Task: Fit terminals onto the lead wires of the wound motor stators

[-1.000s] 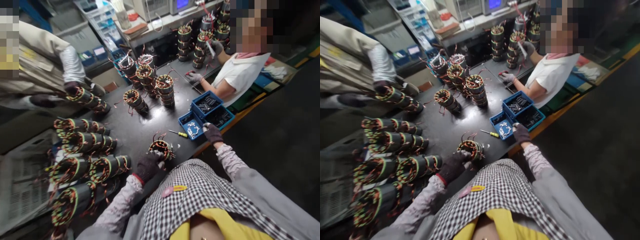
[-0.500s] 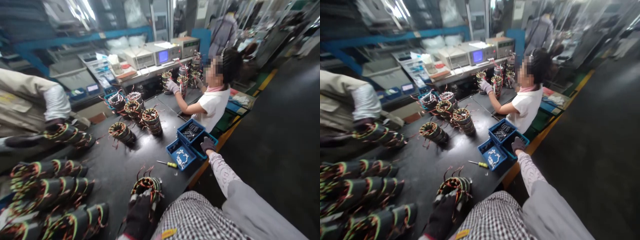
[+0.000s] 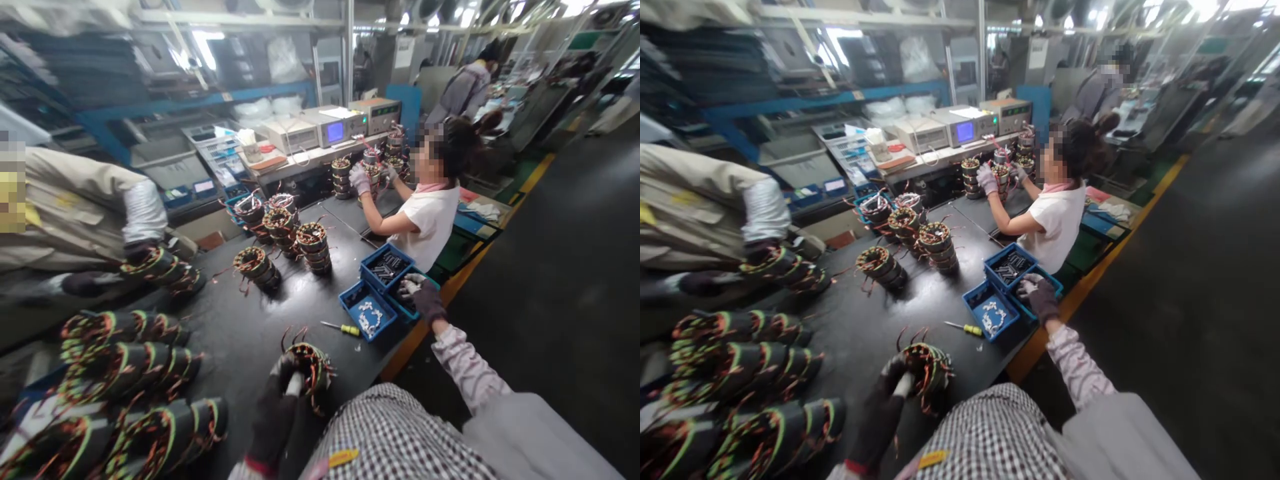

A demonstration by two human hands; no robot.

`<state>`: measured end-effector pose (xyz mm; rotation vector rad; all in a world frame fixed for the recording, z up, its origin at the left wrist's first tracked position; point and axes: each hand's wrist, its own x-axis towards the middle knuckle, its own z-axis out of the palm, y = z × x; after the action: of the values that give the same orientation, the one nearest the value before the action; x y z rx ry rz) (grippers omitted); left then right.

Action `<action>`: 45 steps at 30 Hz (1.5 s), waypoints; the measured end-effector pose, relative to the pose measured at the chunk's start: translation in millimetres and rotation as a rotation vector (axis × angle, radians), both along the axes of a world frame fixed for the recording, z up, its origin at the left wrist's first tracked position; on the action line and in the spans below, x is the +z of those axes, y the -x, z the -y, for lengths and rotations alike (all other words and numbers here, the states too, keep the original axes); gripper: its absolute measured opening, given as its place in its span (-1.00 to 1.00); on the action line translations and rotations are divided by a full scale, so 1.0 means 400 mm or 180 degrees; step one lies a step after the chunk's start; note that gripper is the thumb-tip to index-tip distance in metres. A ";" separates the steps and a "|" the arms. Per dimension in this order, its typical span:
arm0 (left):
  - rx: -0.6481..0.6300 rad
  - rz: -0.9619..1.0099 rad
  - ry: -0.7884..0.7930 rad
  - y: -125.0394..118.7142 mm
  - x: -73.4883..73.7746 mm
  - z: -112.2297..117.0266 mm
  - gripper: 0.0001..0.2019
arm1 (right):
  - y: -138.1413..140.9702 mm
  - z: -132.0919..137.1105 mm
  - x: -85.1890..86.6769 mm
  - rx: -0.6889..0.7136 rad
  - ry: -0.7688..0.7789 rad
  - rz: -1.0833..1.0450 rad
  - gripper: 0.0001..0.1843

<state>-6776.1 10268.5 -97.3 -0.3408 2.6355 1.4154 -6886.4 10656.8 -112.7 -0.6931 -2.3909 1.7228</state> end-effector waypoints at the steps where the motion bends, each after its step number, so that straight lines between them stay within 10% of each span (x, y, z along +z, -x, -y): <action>1: 0.0070 0.0009 -0.0420 0.001 0.028 -0.024 -0.64 | -0.024 0.064 0.017 0.0248 0.0207 -0.0067 -0.72; 5: -0.0003 0.0435 -0.2348 0.016 0.106 -0.129 -0.57 | -0.146 0.328 0.063 0.1835 0.0845 -0.0254 -0.67; 11: 0.0553 0.0403 -0.3442 -0.017 0.062 -0.116 -0.53 | -0.224 0.456 0.035 0.2709 -0.0497 -0.1188 -0.73; 20: 0.1916 -0.0180 -0.2936 -0.051 -0.025 -0.067 -0.59 | -0.220 0.404 0.028 0.1700 -0.0082 -0.0231 -0.57; 29: 0.1723 -0.0302 -0.2564 -0.035 -0.082 -0.098 -0.66 | -0.226 0.363 -0.080 0.1977 -0.0280 -0.0053 -0.62; 40: 0.1523 -0.0454 -0.2112 -0.008 -0.127 -0.096 -0.81 | -0.250 0.448 -0.145 0.1137 0.1944 0.0590 -0.45; 45: 0.1428 -0.0317 -0.2096 -0.009 -0.123 -0.094 -0.81 | -0.257 0.463 -0.138 0.1059 0.2056 0.0615 -0.42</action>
<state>-6772.4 10306.2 -146.3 -0.8138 2.0498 2.3716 -6783.5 10471.8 -167.7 -0.5586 -2.1348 2.7361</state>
